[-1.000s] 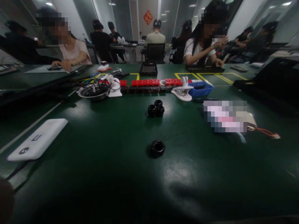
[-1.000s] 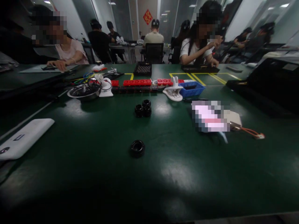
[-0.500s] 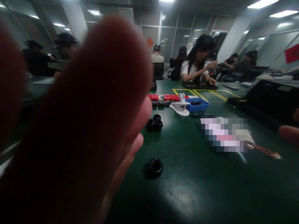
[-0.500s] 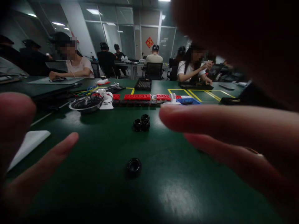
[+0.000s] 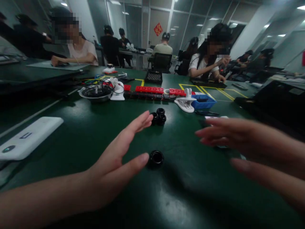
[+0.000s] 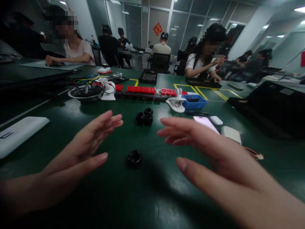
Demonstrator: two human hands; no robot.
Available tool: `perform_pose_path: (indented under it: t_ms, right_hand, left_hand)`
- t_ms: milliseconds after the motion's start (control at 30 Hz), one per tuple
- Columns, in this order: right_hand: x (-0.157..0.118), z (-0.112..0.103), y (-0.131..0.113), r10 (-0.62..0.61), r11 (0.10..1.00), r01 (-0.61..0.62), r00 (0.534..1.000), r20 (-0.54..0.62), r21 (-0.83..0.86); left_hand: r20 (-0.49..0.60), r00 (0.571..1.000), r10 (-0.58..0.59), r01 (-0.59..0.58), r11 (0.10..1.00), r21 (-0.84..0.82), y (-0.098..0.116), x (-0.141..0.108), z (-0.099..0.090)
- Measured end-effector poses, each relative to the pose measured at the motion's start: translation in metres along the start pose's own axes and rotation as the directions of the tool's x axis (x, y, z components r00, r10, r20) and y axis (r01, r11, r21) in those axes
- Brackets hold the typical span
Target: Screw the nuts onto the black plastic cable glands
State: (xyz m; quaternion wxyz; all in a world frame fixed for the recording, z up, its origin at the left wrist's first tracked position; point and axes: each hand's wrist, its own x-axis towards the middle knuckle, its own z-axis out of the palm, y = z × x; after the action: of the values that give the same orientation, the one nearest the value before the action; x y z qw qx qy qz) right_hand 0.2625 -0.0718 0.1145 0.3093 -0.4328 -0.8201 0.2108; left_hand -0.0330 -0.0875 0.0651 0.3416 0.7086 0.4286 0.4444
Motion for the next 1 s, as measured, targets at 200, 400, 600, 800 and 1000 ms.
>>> perform_pose_path:
  t_ms: [200,400,600,800,1000]
  right_hand:
    - [0.054,0.049,-0.007,0.099,0.955,-0.160,0.966,0.241,0.251]
    - [0.050,0.113,0.013,0.011,1.000,-0.013,0.983,0.182,0.011]
    - [0.041,0.134,0.023,-0.199,0.972,0.208,0.976,0.087,-0.111]
    - [0.043,0.135,0.028,-0.286,0.954,0.292,0.955,0.084,-0.068]
    - [0.044,0.128,0.027,-0.330,0.944,0.330,0.943,0.047,0.006]
  left_hand:
    - [0.011,0.998,0.056,-0.057,0.995,0.079,-0.039,0.009,0.031]
    - [0.032,0.999,0.011,-0.015,0.991,0.135,-0.061,0.007,0.046]
    - [0.193,0.978,-0.084,0.049,0.983,0.177,-0.065,0.020,0.033]
    - [0.442,0.897,-0.016,-0.106,0.963,0.250,-0.074,0.022,0.032]
    - [0.279,0.953,0.119,-0.187,0.954,0.233,-0.080,0.026,0.032]
